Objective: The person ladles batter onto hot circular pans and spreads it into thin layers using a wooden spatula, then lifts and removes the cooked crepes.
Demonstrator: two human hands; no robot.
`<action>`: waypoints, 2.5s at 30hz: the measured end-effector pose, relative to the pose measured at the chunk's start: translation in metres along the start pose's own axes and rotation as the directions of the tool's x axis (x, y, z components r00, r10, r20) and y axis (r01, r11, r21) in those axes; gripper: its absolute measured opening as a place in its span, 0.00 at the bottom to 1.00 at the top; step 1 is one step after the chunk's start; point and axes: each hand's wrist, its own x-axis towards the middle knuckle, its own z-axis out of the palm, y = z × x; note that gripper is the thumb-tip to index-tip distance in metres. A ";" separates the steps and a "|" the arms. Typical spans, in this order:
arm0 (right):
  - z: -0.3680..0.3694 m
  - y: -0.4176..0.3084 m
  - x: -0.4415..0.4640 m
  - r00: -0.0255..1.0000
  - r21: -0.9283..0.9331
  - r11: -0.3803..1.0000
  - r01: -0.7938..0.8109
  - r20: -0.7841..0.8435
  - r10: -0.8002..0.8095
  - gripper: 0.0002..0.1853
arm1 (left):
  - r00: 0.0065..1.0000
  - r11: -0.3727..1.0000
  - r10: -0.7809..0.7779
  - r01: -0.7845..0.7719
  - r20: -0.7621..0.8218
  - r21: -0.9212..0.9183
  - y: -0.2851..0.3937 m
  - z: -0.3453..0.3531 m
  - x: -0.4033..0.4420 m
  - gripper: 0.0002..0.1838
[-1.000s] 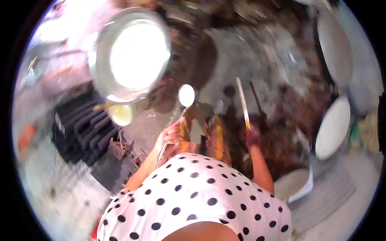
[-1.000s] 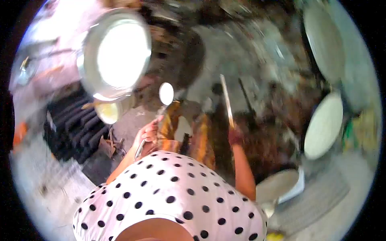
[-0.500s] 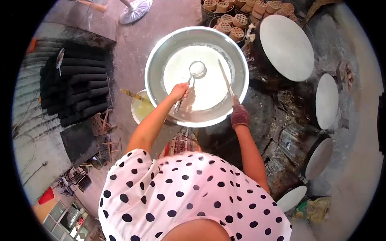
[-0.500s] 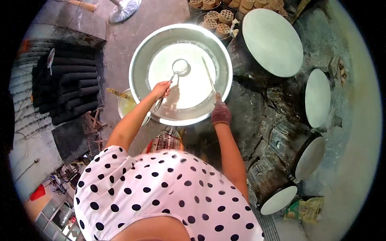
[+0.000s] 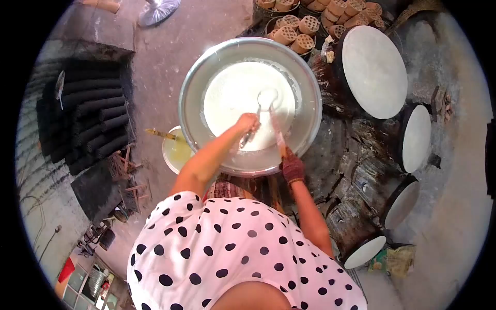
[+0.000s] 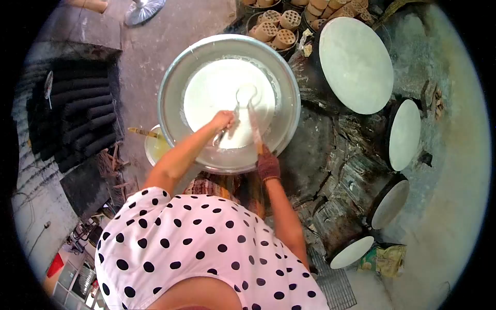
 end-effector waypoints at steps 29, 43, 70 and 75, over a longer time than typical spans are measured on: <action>-0.124 -0.001 -0.273 0.617 0.182 0.983 0.002 -0.774 0.142 0.28 | 0.821 0.757 0.332 -0.525 0.464 0.388 0.147 0.167 -0.331 0.21; 0.101 0.029 -0.501 -0.315 0.843 0.334 -0.422 -0.482 0.818 0.26 | 0.194 0.558 -0.796 -0.133 0.573 0.819 -0.135 0.464 -0.369 0.20; 0.253 0.178 -0.686 -0.814 0.848 -0.528 0.039 0.333 0.476 0.23 | 0.002 0.129 -0.957 -0.894 0.292 0.429 -0.692 0.685 -0.520 0.13; 0.186 0.259 -0.714 -0.504 0.710 -0.351 0.610 0.690 0.520 0.27 | -0.332 0.445 -0.582 -0.894 0.742 -0.051 -0.670 0.724 -0.497 0.19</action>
